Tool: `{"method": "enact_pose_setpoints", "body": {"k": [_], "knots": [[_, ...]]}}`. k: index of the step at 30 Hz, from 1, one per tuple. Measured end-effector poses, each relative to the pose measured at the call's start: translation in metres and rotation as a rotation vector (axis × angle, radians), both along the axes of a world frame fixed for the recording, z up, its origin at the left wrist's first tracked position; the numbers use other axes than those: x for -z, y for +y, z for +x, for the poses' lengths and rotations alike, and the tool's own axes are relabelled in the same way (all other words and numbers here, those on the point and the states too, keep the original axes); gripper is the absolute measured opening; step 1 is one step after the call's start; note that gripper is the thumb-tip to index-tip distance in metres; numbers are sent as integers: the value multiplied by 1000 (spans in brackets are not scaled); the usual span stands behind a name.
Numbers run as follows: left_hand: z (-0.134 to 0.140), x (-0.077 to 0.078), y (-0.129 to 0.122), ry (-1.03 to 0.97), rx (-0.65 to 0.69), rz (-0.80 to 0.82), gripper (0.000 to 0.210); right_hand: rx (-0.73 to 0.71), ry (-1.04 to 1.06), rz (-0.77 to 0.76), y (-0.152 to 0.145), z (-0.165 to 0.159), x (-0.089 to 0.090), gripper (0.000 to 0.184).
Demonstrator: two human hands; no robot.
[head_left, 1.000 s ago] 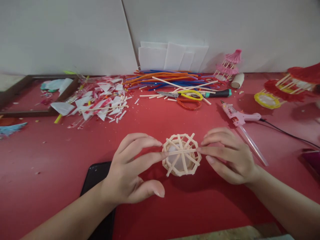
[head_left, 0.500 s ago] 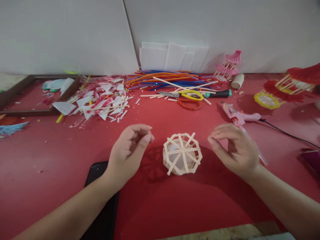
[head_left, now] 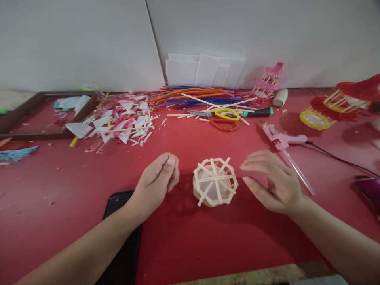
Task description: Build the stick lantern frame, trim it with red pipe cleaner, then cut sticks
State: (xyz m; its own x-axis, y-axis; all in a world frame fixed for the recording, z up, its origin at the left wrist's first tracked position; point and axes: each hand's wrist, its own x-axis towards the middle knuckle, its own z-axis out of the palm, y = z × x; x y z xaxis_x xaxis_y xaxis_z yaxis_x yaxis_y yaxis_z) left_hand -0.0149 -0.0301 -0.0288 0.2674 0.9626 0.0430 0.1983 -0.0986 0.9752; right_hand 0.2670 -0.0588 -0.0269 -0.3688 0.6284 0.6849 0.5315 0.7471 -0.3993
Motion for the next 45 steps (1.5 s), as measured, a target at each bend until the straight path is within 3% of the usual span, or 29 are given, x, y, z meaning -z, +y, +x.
{"method": "enact_pose_setpoints", "body": {"k": [5,9,10,15,21,25,31,37,45], "knots": [[-3,2,-2,32,54,196,50,-3,-73,-43,-1,-1,2,30],[1,11,-6,244,233,336,106,90,-77,-203,-2,0,7,29],[3,12,-7,313,251,358,110,110,-69,-236,-2,1,7,28],[10,7,-11,459,257,326,62,90,-30,-274,-4,-2,7,24],[9,-1,-7,379,351,485,41,-3,45,-173,-10,-9,0,36],[9,0,-6,333,364,578,43,-55,18,-88,-12,-4,-7,34],[11,1,-6,327,388,686,44,6,-176,-173,-17,3,-12,27],[14,-1,-7,312,404,775,43,-13,-347,-142,-23,-1,-18,23],[15,-3,-8,269,421,794,39,-72,-340,-91,-23,3,-20,22]]}}
